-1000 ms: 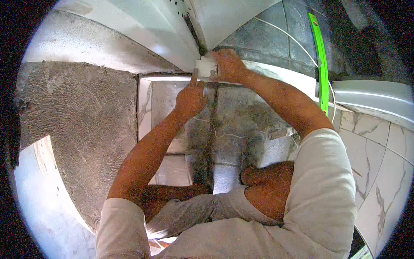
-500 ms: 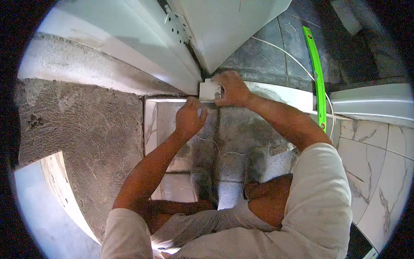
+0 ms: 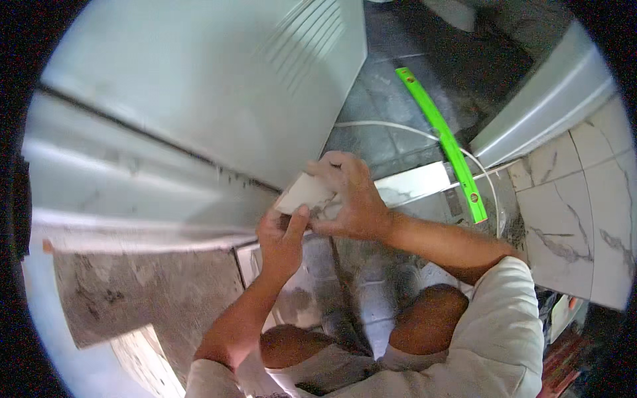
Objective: The person checks the fit of a tile piece at a doorframe corner, carries it outside, and cuts it using an angle grinder.
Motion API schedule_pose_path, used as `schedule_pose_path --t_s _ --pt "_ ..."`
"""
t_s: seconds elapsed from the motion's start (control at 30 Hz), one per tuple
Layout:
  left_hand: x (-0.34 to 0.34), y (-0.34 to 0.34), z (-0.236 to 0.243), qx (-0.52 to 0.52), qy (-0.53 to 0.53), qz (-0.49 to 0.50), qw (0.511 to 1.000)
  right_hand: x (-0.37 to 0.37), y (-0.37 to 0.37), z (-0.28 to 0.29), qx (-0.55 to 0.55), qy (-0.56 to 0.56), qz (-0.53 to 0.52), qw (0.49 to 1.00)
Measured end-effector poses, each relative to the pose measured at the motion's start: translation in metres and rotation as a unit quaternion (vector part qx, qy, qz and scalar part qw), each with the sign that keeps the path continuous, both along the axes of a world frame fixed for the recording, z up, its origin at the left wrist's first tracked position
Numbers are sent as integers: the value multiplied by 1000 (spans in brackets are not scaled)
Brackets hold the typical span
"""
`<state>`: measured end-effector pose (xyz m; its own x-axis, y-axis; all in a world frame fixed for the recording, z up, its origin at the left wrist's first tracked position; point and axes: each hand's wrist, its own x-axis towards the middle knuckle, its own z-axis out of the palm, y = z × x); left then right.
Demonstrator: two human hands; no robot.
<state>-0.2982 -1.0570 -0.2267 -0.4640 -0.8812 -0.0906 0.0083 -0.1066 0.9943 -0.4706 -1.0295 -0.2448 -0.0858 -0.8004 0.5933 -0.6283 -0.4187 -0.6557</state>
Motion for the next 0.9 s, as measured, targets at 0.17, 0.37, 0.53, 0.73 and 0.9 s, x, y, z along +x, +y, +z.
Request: schedule_pose_path --t_s 0.17,0.37,0.53,0.73,0.9 --pt "-50 -26 49 -134 -32 -74 988 -52 4 58 -13 46 -22 999" --pt "-103 -45 140 -140 -9 -142 980 -92 15 150 14 43 -76 996" --pt "-145 -38 259 -124 -24 -211 969 -124 48 258 35 -45 -137 989" --pt "-197 -17 419 -195 -90 -318 923 -158 96 422 97 -32 -162 981" --pt "-226 14 536 -69 -98 -388 914 -169 153 538 116 -148 -213 959"
